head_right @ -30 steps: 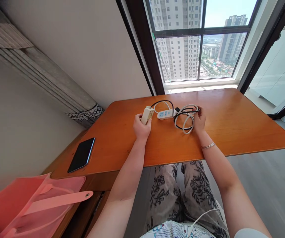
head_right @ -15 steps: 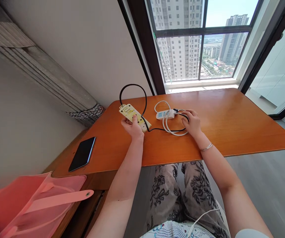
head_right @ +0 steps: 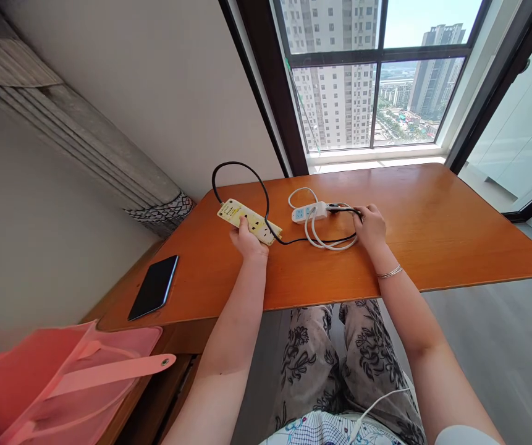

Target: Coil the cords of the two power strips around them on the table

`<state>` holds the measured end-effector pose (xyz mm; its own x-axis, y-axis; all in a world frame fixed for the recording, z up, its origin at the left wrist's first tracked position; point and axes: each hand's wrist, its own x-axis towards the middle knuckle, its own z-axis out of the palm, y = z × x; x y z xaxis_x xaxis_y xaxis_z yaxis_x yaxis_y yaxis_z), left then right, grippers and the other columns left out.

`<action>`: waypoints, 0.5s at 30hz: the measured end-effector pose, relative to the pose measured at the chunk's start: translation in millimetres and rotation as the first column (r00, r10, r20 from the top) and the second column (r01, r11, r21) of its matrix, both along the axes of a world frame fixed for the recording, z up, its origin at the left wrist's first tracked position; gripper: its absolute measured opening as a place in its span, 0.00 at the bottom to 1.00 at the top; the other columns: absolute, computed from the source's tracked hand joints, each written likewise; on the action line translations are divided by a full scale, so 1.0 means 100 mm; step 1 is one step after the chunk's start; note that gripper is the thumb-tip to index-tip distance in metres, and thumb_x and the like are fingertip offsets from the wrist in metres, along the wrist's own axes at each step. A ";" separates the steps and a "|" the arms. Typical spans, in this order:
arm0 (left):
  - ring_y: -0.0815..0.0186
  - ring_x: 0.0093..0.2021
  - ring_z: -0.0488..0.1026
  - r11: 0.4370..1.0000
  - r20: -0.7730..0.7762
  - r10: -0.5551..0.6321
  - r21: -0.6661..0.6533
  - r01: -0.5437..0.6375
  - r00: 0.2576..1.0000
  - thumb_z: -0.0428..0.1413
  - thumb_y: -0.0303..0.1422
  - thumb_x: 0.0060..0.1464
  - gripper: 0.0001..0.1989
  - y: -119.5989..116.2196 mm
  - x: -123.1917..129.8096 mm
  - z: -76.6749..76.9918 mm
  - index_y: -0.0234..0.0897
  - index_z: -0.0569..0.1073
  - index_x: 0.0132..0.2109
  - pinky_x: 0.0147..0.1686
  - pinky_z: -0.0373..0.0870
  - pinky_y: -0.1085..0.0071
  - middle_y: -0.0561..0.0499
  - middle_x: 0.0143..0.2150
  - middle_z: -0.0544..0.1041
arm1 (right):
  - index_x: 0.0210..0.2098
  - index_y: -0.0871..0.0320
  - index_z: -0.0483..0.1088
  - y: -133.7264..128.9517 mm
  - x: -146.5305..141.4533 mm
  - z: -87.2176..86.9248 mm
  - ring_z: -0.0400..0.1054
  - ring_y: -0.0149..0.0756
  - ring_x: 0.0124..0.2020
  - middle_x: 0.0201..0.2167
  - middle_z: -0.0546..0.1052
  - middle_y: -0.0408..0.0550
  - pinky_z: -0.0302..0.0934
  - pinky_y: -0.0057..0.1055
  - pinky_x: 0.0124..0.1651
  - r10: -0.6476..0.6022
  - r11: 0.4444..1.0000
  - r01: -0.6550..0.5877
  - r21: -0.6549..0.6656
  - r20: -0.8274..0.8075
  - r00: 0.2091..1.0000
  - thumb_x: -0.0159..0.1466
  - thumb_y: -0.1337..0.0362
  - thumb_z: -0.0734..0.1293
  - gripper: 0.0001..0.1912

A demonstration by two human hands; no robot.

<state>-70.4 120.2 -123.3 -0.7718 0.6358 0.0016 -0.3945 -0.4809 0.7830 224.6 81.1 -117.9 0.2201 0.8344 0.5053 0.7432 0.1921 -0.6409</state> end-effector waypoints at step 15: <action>0.67 0.42 0.76 0.998 0.019 -0.043 -0.038 0.044 0.999 0.58 0.36 0.57 0.11 -0.01 -0.01 -0.02 0.39 0.63 0.40 0.42 0.75 0.67 0.49 0.44 0.74 | 0.32 0.56 0.66 0.00 0.04 0.19 0.46 0.23 0.15 0.14 0.54 0.30 0.41 0.22 0.18 0.344 0.929 0.005 0.371 -0.866 0.363 0.55 0.50 0.72 0.17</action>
<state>-71.0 119.6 -124.9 -0.7431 0.6681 -0.0374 -0.4291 -0.4328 0.7928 229.1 81.5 -98.5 0.5546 0.7806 0.2884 -0.3261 0.5228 -0.7876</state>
